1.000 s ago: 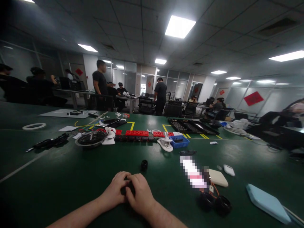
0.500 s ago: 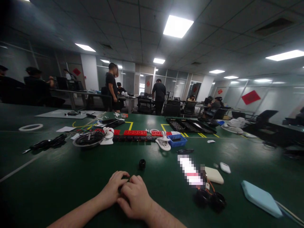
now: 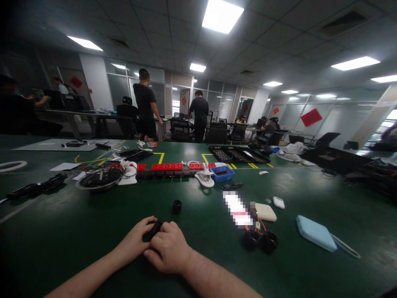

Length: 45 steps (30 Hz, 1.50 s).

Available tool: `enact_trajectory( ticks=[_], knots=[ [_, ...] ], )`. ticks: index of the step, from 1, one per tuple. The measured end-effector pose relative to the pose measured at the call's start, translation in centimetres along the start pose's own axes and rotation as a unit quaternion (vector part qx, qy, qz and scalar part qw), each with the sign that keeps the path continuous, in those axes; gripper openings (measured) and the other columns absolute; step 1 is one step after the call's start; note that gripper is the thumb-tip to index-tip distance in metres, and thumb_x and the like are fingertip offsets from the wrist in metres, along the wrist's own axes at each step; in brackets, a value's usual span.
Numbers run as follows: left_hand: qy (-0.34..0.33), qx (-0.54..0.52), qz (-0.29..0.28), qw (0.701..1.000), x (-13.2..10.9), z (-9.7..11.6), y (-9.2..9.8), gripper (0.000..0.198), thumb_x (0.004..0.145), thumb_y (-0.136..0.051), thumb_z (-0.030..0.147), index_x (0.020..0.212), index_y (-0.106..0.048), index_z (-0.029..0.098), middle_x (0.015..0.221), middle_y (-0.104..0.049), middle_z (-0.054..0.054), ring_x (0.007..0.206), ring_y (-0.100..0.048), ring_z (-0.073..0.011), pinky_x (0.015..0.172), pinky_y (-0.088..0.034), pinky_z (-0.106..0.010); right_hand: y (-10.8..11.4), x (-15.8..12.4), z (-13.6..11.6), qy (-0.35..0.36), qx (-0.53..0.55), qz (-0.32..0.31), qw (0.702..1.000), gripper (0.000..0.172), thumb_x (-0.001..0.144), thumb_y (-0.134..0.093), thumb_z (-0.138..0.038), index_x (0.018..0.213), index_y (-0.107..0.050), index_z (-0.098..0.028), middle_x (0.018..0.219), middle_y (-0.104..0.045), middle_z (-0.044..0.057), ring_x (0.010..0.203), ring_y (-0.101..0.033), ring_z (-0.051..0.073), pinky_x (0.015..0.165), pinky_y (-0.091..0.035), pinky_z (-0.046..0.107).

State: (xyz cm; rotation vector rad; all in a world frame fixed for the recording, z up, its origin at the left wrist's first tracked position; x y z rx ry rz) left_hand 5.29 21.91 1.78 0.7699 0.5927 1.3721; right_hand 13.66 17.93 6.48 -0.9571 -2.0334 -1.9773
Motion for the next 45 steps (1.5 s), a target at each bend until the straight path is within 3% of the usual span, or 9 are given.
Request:
enact_trajectory(
  ticks=[5, 10, 17, 27, 35, 45],
  knots=[
    [0.012, 0.000, -0.009, 1.000, -0.1, -1.0, -0.3, 0.039, 0.065, -0.060, 0.030, 0.103, -0.062, 0.023, 0.126, -0.050, -0.005, 0.121, -0.039, -0.0263, 0.101, -0.033, -0.041, 0.2, -0.2, 1.0, -0.016, -0.015, 0.006, 1.000, 0.021, 0.080, -0.044, -0.032, 0.065, -0.048, -0.017, 0.064, -0.056, 0.001, 0.066, -0.041, 0.015, 0.062, -0.027, 0.031],
    [0.020, 0.034, -0.004, 0.999, -0.3, -1.6, -0.3, 0.042, 0.066, -0.061, 0.034, 0.106, -0.061, 0.020, 0.125, -0.052, -0.007, 0.118, -0.044, -0.0248, 0.100, -0.034, -0.038, 0.1, -0.4, 1.6, -0.026, -0.023, 0.006, 0.999, 0.021, 0.080, -0.044, -0.030, 0.065, -0.048, -0.018, 0.061, -0.055, 0.001, 0.065, -0.040, 0.016, 0.062, -0.027, 0.031],
    [-0.040, 0.042, 0.010, 0.998, -0.1, -0.7, 0.3, 0.036, 0.064, -0.064, 0.043, 0.093, -0.065, 0.023, 0.104, -0.059, -0.004, 0.099, -0.052, -0.0242, 0.087, -0.041, -0.036, 0.3, -0.4, 2.9, -0.065, -0.036, 0.001, 0.997, 0.023, 0.082, -0.043, -0.030, 0.063, -0.048, -0.017, 0.061, -0.054, 0.002, 0.067, -0.039, 0.016, 0.063, -0.028, 0.031],
    [-0.020, 0.071, -0.057, 0.996, -0.4, 0.3, 0.0, 0.029, 0.069, -0.057, 0.048, 0.081, -0.061, 0.022, 0.083, -0.056, 0.000, 0.081, -0.051, -0.0194, 0.068, -0.038, -0.028, 0.3, -0.5, 4.1, -0.128, -0.049, -0.021, 0.990, 0.024, 0.085, -0.044, -0.038, 0.074, -0.050, -0.017, 0.075, -0.054, 0.003, 0.073, -0.041, 0.017, 0.066, -0.029, 0.030],
    [-0.029, 0.099, -0.062, 0.993, -0.3, 0.3, -0.3, 0.029, 0.068, -0.057, 0.050, 0.079, -0.060, 0.023, 0.082, -0.057, 0.001, 0.080, -0.051, -0.0193, 0.067, -0.036, -0.028, 0.4, 0.1, 4.0, -0.141, -0.059, -0.040, 0.987, 0.036, 0.081, -0.045, -0.052, 0.079, -0.052, -0.016, 0.083, -0.054, 0.005, 0.079, -0.041, 0.019, 0.068, -0.030, 0.032],
    [-0.031, 0.109, -0.054, 0.992, -0.4, 0.4, -0.5, 0.031, 0.072, -0.052, 0.051, 0.079, -0.059, 0.022, 0.084, -0.057, 0.000, 0.080, -0.051, -0.0192, 0.068, -0.036, -0.028, -0.3, 0.8, 2.9, -0.130, -0.045, -0.057, 0.989, 0.040, 0.077, -0.052, -0.055, 0.088, -0.055, -0.016, 0.085, -0.053, 0.005, 0.079, -0.041, 0.019, 0.067, -0.032, 0.031]
  ],
)
Point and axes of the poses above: each hand's wrist, its own x-axis towards the middle knuckle, its own y-axis out of the back of the hand, z = x × y, the point moved 9 cm from there along x, towards the middle knuckle
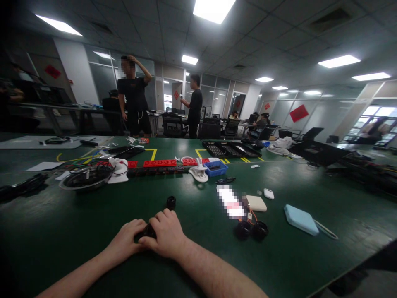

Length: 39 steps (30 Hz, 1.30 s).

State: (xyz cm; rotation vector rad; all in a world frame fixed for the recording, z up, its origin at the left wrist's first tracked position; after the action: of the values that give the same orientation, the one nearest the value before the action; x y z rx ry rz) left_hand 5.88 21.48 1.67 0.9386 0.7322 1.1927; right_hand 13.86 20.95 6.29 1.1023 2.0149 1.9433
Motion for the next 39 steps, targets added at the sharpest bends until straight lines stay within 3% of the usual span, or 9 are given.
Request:
enact_trajectory(
  ticks=[16, 21, 26, 29, 34, 39],
  knots=[
    [0.021, -0.005, -0.003, 1.000, -0.1, -0.3, -0.1, 0.014, 0.069, -0.054, 0.026, 0.081, -0.057, 0.020, 0.090, -0.056, -0.003, 0.085, -0.050, -0.0195, 0.075, -0.037, -0.030, 0.5, -0.4, -1.9, 0.032, 0.008, 0.029, 0.999, 0.036, 0.081, -0.048, -0.048, 0.108, -0.053, -0.024, 0.100, -0.048, 0.007, 0.086, -0.039, 0.022, 0.072, -0.030, 0.035],
    [0.017, -0.012, -0.002, 1.000, -0.1, -0.1, 0.0, 0.015, 0.068, -0.054, 0.023, 0.082, -0.058, 0.021, 0.088, -0.057, -0.001, 0.084, -0.051, -0.0189, 0.074, -0.037, -0.029, 0.5, -0.7, -2.1, 0.031, 0.033, 0.031, 0.999, 0.026, 0.081, -0.050, -0.034, 0.105, -0.055, -0.024, 0.100, -0.049, 0.007, 0.088, -0.039, 0.022, 0.075, -0.030, 0.037],
    [0.024, -0.015, 0.004, 1.000, -0.2, -0.2, 0.2, 0.016, 0.067, -0.055, 0.027, 0.081, -0.058, 0.020, 0.086, -0.056, -0.001, 0.083, -0.051, -0.0186, 0.074, -0.037, -0.028, 0.2, -0.9, -1.9, 0.031, 0.065, 0.034, 0.997, 0.033, 0.077, -0.049, -0.018, 0.109, -0.052, -0.022, 0.101, -0.050, 0.006, 0.089, -0.040, 0.022, 0.076, -0.031, 0.035],
    [0.025, -0.012, 0.005, 1.000, -0.3, -0.1, 0.2, 0.019, 0.066, -0.056, 0.029, 0.084, -0.058, 0.021, 0.088, -0.056, -0.001, 0.086, -0.051, -0.0193, 0.076, -0.037, -0.029, 0.3, -0.9, -1.6, 0.027, 0.085, 0.041, 0.995, 0.040, 0.075, -0.051, -0.019, 0.115, -0.047, -0.020, 0.101, -0.051, 0.007, 0.090, -0.041, 0.021, 0.078, -0.033, 0.034],
    [0.006, -0.004, 0.003, 1.000, -0.2, 0.1, -0.2, 0.018, 0.068, -0.052, 0.027, 0.083, -0.059, 0.022, 0.087, -0.058, -0.001, 0.085, -0.053, -0.0197, 0.075, -0.039, -0.030, 0.5, -1.1, -1.1, 0.022, 0.078, 0.057, 0.995, 0.035, 0.073, -0.057, -0.026, 0.107, -0.053, -0.024, 0.100, -0.051, 0.004, 0.089, -0.044, 0.019, 0.078, -0.035, 0.032],
    [0.020, -0.006, 0.018, 1.000, 0.4, -1.9, -1.3, 0.031, 0.063, -0.053, 0.027, 0.092, -0.061, 0.022, 0.102, -0.060, -0.003, 0.101, -0.052, -0.0239, 0.088, -0.038, -0.034, 0.1, -1.4, 0.0, -0.026, 0.078, 0.092, 0.992, 0.032, 0.070, -0.062, -0.033, 0.101, -0.056, -0.028, 0.108, -0.047, 0.003, 0.096, -0.043, 0.021, 0.083, -0.034, 0.035]
  ],
)
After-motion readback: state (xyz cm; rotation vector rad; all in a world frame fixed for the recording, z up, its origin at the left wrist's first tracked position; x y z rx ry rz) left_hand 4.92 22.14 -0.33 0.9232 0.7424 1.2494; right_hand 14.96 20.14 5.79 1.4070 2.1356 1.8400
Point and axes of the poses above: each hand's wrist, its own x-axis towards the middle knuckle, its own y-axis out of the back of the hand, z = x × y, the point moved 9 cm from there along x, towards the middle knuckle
